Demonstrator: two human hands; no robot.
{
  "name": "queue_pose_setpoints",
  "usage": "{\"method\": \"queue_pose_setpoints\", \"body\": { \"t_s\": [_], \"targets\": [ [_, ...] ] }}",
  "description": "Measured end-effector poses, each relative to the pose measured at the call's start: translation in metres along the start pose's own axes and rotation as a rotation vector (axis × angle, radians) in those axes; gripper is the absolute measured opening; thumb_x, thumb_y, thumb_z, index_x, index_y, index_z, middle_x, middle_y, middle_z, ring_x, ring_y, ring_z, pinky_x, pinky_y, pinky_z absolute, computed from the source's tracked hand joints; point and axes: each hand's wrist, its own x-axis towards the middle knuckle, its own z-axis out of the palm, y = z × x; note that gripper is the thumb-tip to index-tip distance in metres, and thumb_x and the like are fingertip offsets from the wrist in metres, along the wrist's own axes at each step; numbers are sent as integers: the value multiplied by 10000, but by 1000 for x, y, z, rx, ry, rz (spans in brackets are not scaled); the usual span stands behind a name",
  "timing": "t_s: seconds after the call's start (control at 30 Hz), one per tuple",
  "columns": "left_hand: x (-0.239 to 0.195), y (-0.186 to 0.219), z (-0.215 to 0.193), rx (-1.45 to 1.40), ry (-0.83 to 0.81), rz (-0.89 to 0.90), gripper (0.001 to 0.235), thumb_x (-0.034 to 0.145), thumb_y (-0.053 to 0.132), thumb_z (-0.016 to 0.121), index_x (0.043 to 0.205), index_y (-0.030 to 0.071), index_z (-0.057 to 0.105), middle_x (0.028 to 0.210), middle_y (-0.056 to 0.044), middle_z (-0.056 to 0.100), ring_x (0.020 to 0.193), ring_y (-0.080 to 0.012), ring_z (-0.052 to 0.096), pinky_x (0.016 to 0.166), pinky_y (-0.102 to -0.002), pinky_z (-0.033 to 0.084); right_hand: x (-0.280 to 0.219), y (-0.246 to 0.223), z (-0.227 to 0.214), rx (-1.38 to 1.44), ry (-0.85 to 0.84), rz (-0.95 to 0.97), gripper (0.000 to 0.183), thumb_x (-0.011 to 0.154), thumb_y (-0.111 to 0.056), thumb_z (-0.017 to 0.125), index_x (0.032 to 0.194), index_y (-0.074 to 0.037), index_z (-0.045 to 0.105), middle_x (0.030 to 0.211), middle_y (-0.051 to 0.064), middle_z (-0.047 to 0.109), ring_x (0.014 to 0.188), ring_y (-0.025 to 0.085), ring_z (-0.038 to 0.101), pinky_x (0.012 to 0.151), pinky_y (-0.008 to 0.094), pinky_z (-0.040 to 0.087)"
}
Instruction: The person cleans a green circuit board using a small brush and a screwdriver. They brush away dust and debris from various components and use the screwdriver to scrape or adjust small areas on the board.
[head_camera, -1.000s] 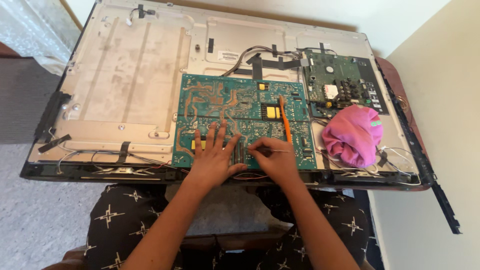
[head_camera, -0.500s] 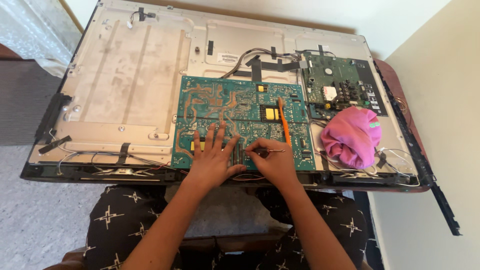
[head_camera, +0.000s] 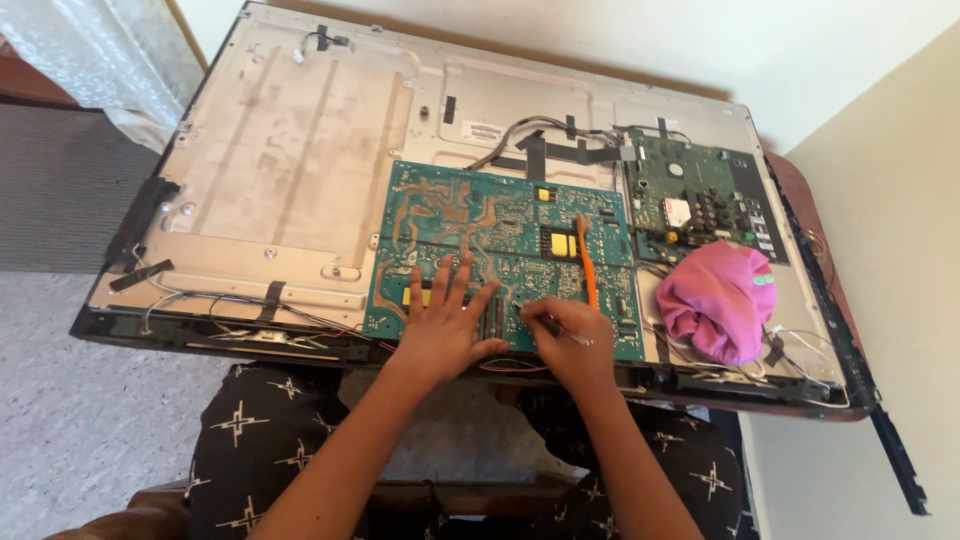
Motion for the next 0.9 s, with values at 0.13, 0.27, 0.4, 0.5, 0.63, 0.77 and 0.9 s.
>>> {"method": "queue_pose_setpoints", "body": {
  "t_s": [0.13, 0.27, 0.4, 0.5, 0.63, 0.77, 0.9],
  "targets": [
    [0, -1, 3, -7, 50, 15, 918, 815, 764, 579, 1556, 276, 342, 1675, -166, 98, 1539, -395, 22, 1165, -696, -51, -9, -1, -4, 16, -84, 9, 83, 790, -103, 804, 872, -116, 799, 802, 62, 784, 679, 167, 762, 614, 293, 574],
    [0, -2, 5, 4, 64, 20, 909, 815, 765, 581, 1546, 273, 360, 1669, -175, 120, 1539, -397, 44, 1171, -697, -41, -3, 7, -1, 73, -68, 35, 99, 824, -101, 786, 920, -117, 804, 878, 52, 807, 728, 145, 777, 654, 272, 587],
    [0, -1, 4, -15, 70, 15, 908, 799, 768, 588, 1534, 282, 368, 1667, -166, 123, 1535, -397, 44, 1167, -689, -42, 10, 18, 2, 368, -29, 64, 84, 854, -88, 779, 938, -84, 781, 958, 37, 818, 854, 126, 793, 753, 260, 614],
    [1, -1, 1, -7, 46, 12, 917, 804, 769, 586, 1547, 283, 357, 1670, -168, 119, 1539, -391, 43, 1173, -685, -48, 2, 17, 2, 120, -123, 93, 114, 824, -93, 790, 934, -106, 814, 921, 31, 823, 762, 123, 782, 700, 260, 603],
    [1, -1, 3, -14, 41, 7, 918, 804, 769, 584, 1549, 286, 351, 1675, -164, 96, 1541, -388, 24, 1173, -683, -53, -7, 13, 4, 217, -76, 100, 90, 833, -90, 791, 922, -86, 802, 913, 40, 823, 787, 118, 779, 706, 260, 600],
    [1, 0, 0, -10, -5, -7, 920, 813, 771, 576, 1559, 291, 330, 1681, -157, 63, 1545, -386, -5, 1173, -683, -63, 9, 12, 0, 206, -10, 82, 106, 838, -94, 787, 943, -84, 797, 897, 36, 813, 781, 113, 773, 701, 259, 592],
    [3, 0, -3, 5, -33, 2, 932, 818, 780, 562, 1565, 287, 302, 1676, -161, 39, 1537, -387, -22, 1167, -681, -75, 2, 6, 0, 92, -111, 206, 106, 824, -124, 821, 929, -105, 822, 821, 43, 819, 663, 160, 724, 606, 299, 544]
  ]
}}
